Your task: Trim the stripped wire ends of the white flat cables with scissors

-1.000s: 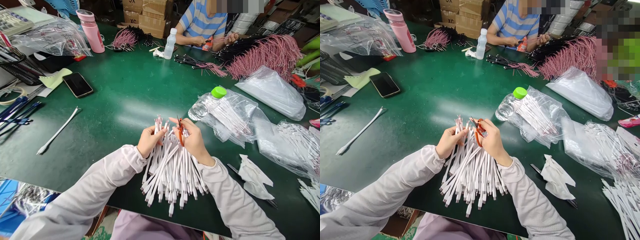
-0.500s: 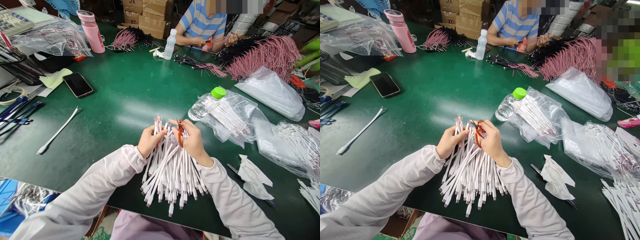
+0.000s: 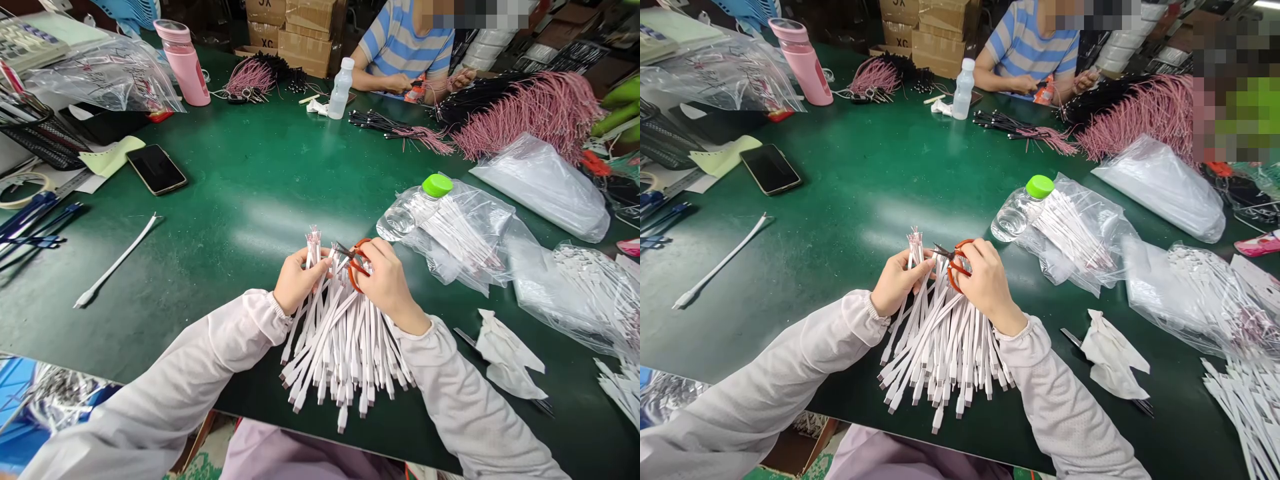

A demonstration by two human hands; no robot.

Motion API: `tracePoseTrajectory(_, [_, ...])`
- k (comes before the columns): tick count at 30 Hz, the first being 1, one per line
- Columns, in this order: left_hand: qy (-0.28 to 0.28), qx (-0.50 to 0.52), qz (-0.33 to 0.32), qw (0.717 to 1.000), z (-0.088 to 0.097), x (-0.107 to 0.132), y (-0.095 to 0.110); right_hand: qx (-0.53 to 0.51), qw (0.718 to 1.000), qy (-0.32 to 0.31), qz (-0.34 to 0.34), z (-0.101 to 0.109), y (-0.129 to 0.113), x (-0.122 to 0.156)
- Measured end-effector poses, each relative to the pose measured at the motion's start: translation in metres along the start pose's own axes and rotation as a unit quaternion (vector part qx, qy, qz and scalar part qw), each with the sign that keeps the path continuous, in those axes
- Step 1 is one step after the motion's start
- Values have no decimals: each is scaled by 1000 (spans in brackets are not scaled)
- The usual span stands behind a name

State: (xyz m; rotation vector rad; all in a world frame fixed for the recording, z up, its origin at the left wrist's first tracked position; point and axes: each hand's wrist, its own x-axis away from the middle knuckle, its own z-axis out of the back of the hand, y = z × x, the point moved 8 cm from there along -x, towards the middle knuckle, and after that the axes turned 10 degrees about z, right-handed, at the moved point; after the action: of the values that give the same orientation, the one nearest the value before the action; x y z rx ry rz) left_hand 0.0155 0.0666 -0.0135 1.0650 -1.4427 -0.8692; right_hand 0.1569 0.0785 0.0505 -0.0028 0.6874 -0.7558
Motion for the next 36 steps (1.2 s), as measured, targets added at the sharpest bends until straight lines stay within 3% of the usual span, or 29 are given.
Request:
tracePoseTrajectory(4, [1,9,0,1000,1,1,3,126,990,-45,52,-3,1,3])
tracePoseTrajectory(9, [7,18,11,1000,2,1,3,180,980,-55,65,-1,1,3])
tracePoseTrajectory(25, [0,24,8,1000,3,-5,-7,174,977,-112,48,-5,4,4])
tracePoseTrajectory(36, [26,27,9,999,6,-4,-6,189,970,-134,69,-10,7,8])
